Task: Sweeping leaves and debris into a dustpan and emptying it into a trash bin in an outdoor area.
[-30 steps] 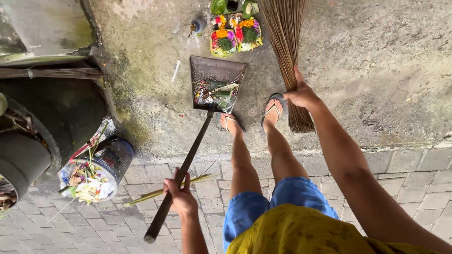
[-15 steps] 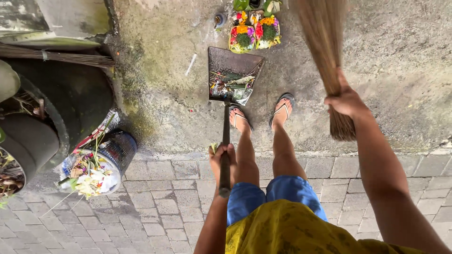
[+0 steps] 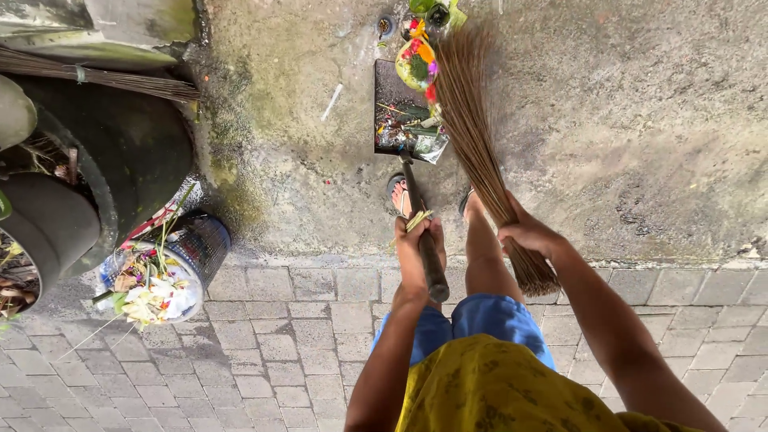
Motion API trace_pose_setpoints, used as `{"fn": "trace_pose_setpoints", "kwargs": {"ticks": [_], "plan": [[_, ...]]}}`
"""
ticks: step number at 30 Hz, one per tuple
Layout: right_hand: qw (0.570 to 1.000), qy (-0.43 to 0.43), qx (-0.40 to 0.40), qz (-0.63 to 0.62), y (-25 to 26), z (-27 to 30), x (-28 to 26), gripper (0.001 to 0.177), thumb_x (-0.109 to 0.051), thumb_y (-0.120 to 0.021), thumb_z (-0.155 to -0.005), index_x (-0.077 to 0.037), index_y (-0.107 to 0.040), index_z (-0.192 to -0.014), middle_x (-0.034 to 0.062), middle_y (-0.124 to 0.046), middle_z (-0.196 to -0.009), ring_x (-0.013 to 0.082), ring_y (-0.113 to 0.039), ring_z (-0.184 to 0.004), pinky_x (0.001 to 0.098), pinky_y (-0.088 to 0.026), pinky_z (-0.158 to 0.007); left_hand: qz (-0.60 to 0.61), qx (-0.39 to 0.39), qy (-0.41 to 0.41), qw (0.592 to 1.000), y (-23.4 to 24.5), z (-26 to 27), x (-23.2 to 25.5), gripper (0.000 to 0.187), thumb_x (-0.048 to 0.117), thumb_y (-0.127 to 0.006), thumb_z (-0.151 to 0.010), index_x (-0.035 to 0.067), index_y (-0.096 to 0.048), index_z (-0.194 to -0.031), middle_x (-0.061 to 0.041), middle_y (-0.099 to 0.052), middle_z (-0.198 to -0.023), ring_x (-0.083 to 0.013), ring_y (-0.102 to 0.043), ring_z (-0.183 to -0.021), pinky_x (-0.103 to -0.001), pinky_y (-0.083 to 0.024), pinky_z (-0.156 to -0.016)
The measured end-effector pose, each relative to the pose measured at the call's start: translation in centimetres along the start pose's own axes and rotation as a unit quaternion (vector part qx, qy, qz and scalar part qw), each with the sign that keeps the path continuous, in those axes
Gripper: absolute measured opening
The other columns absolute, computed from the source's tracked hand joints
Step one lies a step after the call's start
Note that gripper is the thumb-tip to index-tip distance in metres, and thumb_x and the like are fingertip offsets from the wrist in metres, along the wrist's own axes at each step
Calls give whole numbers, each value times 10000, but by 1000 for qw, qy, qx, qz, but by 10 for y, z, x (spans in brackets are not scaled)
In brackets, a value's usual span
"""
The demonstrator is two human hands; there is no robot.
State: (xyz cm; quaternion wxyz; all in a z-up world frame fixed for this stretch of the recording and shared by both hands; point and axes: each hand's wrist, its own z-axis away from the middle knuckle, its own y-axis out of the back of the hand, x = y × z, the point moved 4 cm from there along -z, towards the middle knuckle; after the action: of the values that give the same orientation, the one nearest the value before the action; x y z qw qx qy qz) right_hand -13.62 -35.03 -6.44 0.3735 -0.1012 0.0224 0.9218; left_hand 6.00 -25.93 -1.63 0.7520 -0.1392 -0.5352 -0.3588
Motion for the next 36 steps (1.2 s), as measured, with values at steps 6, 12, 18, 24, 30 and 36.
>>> {"fn": "trace_pose_setpoints", "kwargs": {"ticks": [6,12,18,24,30,36], "plan": [[1000,-25,10,11,-14,90,11,1077,-6,-645,-763,-154,-75,-1665,340,-657,-937,405,-705,-734,498,-572,-703,-145,-13,-23,989,-2,-7,-22,185,16,-701,-929,23,-611,-768,-131,-477,-847,-243,-553,-701,-352,-495,-709],[973,-144,46,176,34,165,21,1172,-59,-692,-934,-485,141,-1640,257,-691,-1089,294,-654,-686,394,-630,-633,-194,-81,-45,977,16,-10,2,333,236,-600,-1033,104,-532,-736,-108,-582,-704,-234,-429,-880,-360,-454,-791],[937,-110,112,312,75,150,-147,1008,-2,-535,-1012,-443,98,-1659,248,-617,-1050,212,-474,-653,285,-407,-522,-163,-84,209,961,9,-3,4,375,427,-599,-980,60,-567,-909,-120,-511,-1164,-196,-650,-921,-299,-500,-842],[900,43,91,425,114,-37,-113,1038,21,-634,-900,-400,-61,-1657,454,-522,-1330,379,-676,-634,443,-552,-573,-222,14,25,975,13,-3,-16,267,317,-681,-980,157,-647,-768,-126,-561,-811,-384,-678,-706,-370,-561,-720],[894,-27,17,446,101,-4,-42,1002,47,-617,-930,-381,-71,-1653,413,-519,-1384,302,-706,-654,320,-564,-561,-216,26,-4,976,6,-7,-17,223,257,-706,-954,125,-646,-785,-178,-534,-807,-449,-679,-697,-408,-552,-623],[896,-27,18,442,80,90,-20,939,-17,-605,-953,-311,-69,-1665,328,-680,-1143,241,-726,-660,288,-637,-618,-225,25,-1,974,6,-5,-12,218,283,-702,-967,168,-658,-788,-115,-524,-818,-378,-687,-681,-393,-552,-604]]}}
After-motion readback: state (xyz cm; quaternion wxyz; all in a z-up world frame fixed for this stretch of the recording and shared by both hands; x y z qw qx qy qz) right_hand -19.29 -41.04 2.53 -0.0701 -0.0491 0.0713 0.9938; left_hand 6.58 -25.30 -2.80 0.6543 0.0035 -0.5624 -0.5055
